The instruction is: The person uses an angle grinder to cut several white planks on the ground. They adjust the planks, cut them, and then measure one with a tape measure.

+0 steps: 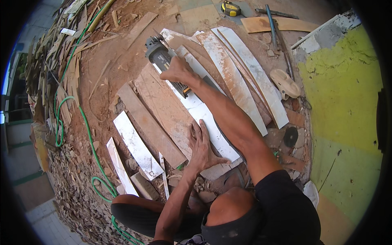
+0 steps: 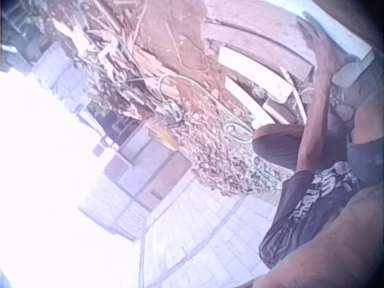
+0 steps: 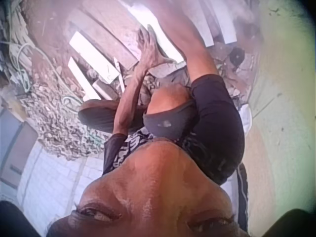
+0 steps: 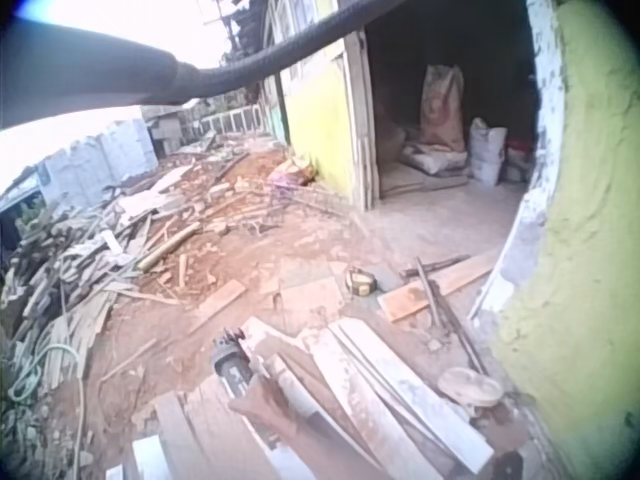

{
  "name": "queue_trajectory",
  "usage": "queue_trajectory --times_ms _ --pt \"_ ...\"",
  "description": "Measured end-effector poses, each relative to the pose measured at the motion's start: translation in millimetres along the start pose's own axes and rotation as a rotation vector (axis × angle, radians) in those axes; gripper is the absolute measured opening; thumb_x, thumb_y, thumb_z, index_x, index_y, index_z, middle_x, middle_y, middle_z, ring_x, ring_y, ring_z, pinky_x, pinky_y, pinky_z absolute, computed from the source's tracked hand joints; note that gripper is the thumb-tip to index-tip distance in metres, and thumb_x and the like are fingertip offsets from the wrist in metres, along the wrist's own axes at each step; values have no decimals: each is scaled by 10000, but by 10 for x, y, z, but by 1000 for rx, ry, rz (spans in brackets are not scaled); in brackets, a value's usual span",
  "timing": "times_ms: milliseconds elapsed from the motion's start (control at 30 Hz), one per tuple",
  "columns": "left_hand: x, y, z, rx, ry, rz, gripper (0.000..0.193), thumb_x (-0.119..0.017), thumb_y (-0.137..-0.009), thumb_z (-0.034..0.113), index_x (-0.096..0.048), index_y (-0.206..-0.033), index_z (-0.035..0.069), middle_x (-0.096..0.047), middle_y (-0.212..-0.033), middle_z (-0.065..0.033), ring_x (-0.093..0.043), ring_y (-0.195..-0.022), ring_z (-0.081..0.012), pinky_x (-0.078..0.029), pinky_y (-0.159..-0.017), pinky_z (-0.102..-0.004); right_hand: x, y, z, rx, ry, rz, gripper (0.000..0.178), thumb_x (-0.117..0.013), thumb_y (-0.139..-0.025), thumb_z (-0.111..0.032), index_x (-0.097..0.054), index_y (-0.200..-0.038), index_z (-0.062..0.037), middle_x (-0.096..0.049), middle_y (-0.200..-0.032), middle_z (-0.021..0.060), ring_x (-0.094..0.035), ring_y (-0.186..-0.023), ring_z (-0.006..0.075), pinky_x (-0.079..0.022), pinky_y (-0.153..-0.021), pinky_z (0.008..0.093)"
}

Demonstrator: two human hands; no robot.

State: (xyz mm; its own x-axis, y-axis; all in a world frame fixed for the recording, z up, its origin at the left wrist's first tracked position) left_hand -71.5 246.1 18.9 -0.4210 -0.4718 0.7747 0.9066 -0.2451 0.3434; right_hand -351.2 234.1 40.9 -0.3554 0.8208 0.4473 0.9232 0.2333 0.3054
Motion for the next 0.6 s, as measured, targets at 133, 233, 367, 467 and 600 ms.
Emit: queue_trajectory --times_ms 133,233,367,467,600 --pt "46 4 27 -35 0 50 1798 -931 -355 736 64 -1562 -152 15 -1615 -438 70 -1527 -560 3 -1226 -629 14 19 -11 7 -7 -6 326 -659 -637 -135 -731 -884 65 -725 -1008 307 -718 -1060 407 -586 -901 411" --pt "62 -5 51 -75 15 60 1789 -928 -367 733 69 -1567 -143 45 -1622 -430 98 -1548 -514 20 -1226 -624 8 25 -30 -8 25 -24 343 -664 -640 -139 -733 -912 59 -727 -1028 298 -717 -1068 407 -585 -905 412" --pt "69 -19 71 -139 6 100 1799 -911 -344 755 61 -1583 -116 110 -1648 -380 76 -1535 -540 -17 -1239 -619 -41 -49 24 -13 65 14 376 -735 -632 -208 -710 -893 61 -736 -943 258 -750 -904 350 -593 -788 400" --pt "93 -15 77 -138 6 103 1803 -914 -339 750 57 -1577 -129 103 -1650 -378 82 -1540 -527 -9 -1242 -606 -31 -15 -7 -11 42 10 374 -719 -634 -191 -720 -916 56 -734 -987 270 -741 -961 372 -592 -828 408" --pt "83 -24 64 -109 -5 82 1804 -914 -334 752 51 -1579 -128 100 -1650 -378 82 -1536 -537 -22 -1239 -610 -9 6 -24 2 36 15 378 -723 -631 -191 -719 -918 55 -734 -994 273 -742 -957 364 -593 -822 406"
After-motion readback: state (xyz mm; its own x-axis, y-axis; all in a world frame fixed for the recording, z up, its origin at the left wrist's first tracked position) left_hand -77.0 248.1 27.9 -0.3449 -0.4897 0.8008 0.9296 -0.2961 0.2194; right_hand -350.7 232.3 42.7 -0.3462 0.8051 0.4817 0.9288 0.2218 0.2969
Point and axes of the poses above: each hand's wrist, its own y-axis away from the middle knuckle, its own x-axis out of the back of the hand, z = x × y, the point moved 9 cm from there along -y, towards the middle knuckle
